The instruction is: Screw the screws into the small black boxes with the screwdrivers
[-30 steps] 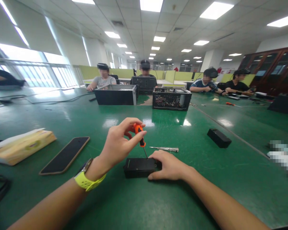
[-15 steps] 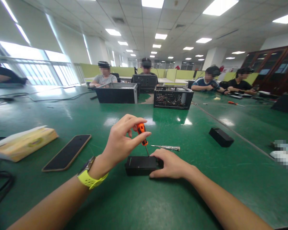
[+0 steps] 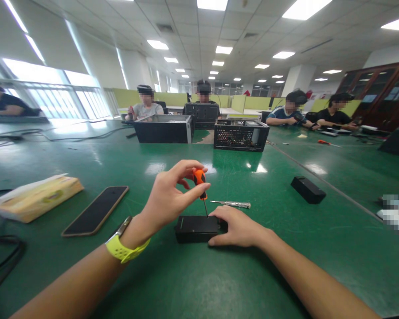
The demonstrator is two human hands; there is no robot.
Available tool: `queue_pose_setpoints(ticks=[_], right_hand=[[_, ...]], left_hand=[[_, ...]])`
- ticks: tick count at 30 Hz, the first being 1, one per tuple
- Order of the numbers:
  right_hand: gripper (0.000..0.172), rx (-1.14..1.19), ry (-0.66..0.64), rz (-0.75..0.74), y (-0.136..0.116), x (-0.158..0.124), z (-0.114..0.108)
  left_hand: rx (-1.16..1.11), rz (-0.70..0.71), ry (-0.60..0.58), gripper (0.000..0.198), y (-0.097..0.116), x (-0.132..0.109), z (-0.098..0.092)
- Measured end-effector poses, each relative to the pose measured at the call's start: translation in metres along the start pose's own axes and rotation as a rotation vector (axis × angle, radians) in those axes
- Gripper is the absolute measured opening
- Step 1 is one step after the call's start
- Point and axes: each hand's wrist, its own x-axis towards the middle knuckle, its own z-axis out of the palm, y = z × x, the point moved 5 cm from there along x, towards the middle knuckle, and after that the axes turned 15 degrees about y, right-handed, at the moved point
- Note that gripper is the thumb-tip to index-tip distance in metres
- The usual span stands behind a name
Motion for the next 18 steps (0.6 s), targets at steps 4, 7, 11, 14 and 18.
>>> queue_pose_setpoints(ticks=[4,7,11,14,18], right_hand=[[0.056,0.035,-0.002,-0.001,-0.0002,0.0003,-0.0008],[0.059,0.068,0.010,0.021,0.0006,0.0000,-0.0012],[0.055,0.113,0.039,0.010,-0.0014,-0.0010,-0.0004],[0.051,0.119,0.081,-0.012,-0.0027,-0.0014,0.0002],[0.048,0.103,0.121,-0.012,-0.0014,-0.0016,0.0010]], left_hand=[[-0.031,-0.019,-0.001,0.020,-0.0028,-0.0007,0.0012],[-0.033,0.031,0.011,0.023,-0.0024,0.0010,0.0006],[0.013,0.105,0.041,0.030,-0.0010,0.0032,-0.0021],[0.022,0.086,0.021,0.034,-0.0019,0.0035,-0.0025],[0.002,0.012,0.013,0.031,-0.0020,0.0043,-0.0033]])
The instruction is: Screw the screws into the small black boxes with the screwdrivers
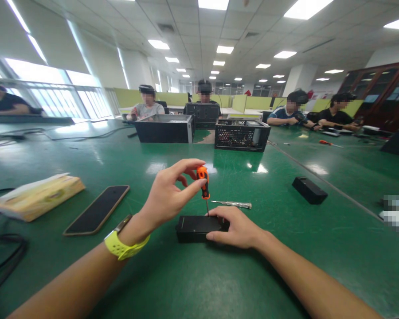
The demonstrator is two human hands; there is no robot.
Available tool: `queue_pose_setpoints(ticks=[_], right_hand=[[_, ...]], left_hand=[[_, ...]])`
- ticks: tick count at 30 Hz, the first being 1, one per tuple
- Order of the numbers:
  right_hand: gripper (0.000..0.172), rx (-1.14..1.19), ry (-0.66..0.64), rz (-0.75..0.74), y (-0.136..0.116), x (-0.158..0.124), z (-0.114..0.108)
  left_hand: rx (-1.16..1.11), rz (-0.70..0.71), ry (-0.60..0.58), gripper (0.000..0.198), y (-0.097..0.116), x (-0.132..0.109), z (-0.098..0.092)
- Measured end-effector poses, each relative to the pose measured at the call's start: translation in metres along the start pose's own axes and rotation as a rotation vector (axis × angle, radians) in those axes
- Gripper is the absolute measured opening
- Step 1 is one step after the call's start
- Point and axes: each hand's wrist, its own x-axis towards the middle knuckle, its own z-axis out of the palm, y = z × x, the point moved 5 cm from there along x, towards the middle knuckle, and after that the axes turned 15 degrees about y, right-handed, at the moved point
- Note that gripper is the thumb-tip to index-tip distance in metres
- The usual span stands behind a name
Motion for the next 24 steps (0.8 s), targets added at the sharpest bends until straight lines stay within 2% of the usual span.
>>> queue_pose_setpoints(ticks=[5,11,18,22,24], right_hand=[[0.043,-0.004,0.013,0.007,0.000,0.000,0.000],[0.039,-0.037,0.023,0.004,-0.003,0.001,-0.002],[0.039,-0.015,0.019,0.017,-0.002,0.001,-0.002],[0.040,-0.018,0.016,0.020,-0.002,-0.001,-0.002],[0.041,-0.014,0.009,0.017,-0.001,-0.001,-0.002]], left_hand=[[-0.021,-0.021,-0.003,0.025,0.003,-0.001,0.001],[0.054,0.041,0.046,0.027,0.006,-0.004,-0.001],[0.031,0.027,-0.035,0.031,0.007,-0.006,0.002],[-0.021,-0.007,-0.014,0.033,0.007,-0.011,0.006],[-0.048,-0.025,-0.021,0.028,0.008,-0.010,0.005]])
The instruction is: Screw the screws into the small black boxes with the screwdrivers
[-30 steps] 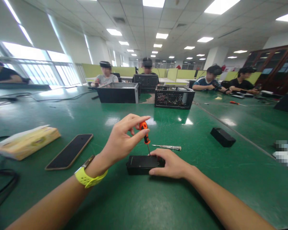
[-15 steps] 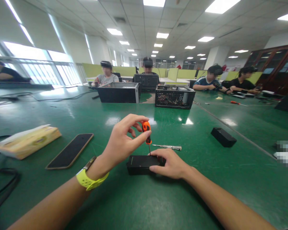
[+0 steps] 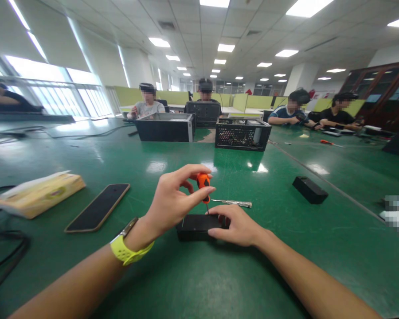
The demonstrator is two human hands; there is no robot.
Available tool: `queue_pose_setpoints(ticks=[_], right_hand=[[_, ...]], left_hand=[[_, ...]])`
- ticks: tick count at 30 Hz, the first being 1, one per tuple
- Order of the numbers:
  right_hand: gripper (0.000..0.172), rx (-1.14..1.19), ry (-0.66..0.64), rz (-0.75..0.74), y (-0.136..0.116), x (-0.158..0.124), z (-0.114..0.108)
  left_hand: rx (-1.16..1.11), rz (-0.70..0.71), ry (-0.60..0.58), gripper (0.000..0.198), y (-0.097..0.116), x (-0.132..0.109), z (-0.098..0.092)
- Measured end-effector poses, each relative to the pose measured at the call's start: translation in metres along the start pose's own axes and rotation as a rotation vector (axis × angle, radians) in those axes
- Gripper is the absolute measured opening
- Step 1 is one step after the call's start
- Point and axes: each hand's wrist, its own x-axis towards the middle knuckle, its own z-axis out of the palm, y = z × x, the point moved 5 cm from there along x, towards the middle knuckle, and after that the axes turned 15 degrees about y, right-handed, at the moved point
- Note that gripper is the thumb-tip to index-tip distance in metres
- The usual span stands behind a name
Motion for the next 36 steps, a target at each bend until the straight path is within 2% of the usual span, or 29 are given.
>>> queue_pose_setpoints(ticks=[2,5,7,9,17,23,36], right_hand=[[0.041,0.002,0.001,-0.004,0.000,0.000,0.000],[0.040,0.003,-0.005,-0.016,0.000,0.000,-0.001],[0.040,0.005,-0.012,-0.018,-0.001,0.001,-0.001],[0.041,0.003,-0.013,-0.015,-0.002,0.002,-0.002],[0.040,0.016,-0.011,-0.007,0.001,0.001,-0.001],[0.041,0.006,-0.016,-0.012,0.000,0.001,-0.001],[0.041,0.005,-0.011,-0.022,-0.002,0.002,-0.001]], left_hand=[[-0.015,-0.017,-0.051,0.026,0.004,0.004,-0.005],[-0.056,-0.101,-0.075,0.028,0.010,0.015,-0.022],[-0.088,-0.158,-0.152,0.026,0.013,0.019,-0.030],[-0.070,-0.180,-0.182,0.025,0.013,0.021,-0.035],[0.083,-0.118,-0.211,0.024,0.006,0.014,-0.023],[0.092,-0.077,-0.174,0.023,0.009,0.015,-0.025],[0.114,-0.056,-0.204,0.024,0.011,0.013,-0.022]])
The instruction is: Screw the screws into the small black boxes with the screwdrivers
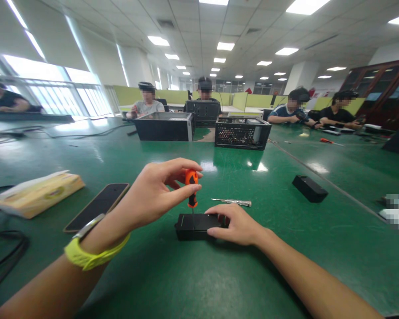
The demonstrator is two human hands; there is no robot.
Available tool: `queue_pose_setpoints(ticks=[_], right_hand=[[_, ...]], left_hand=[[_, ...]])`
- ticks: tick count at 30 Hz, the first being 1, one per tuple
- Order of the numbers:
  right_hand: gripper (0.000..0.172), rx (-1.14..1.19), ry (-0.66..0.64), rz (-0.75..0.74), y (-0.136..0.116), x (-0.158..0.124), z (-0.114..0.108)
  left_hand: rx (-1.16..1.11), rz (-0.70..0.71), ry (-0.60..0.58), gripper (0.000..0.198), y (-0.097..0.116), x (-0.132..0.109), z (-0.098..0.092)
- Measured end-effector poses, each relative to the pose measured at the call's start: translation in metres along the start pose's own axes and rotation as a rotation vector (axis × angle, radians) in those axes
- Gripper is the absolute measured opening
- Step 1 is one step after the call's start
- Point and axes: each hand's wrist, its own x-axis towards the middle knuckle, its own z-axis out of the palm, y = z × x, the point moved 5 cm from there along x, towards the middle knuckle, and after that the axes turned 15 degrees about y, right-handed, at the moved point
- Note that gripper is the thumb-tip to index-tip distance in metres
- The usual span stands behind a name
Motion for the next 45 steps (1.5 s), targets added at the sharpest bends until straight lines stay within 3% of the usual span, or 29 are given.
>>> queue_pose_setpoints(ticks=[22,27,40,45], right_hand=[[0.041,0.004,-0.009,0.015,-0.0019,-0.0002,-0.0005],[0.040,0.009,-0.006,0.007,-0.0028,0.0007,-0.0002],[0.041,0.014,-0.016,0.014,-0.0011,0.0002,0.0009],[0.042,0.010,-0.013,0.020,-0.0006,-0.0003,0.0007]], left_hand=[[0.089,0.068,-0.006,0.025,0.0034,-0.0002,-0.0036],[0.076,0.045,0.021,0.032,0.0045,-0.0006,-0.0029],[0.116,0.124,0.084,0.024,0.0061,0.0016,-0.0090],[-0.017,0.040,-0.029,0.032,0.0047,0.0011,-0.0060]])
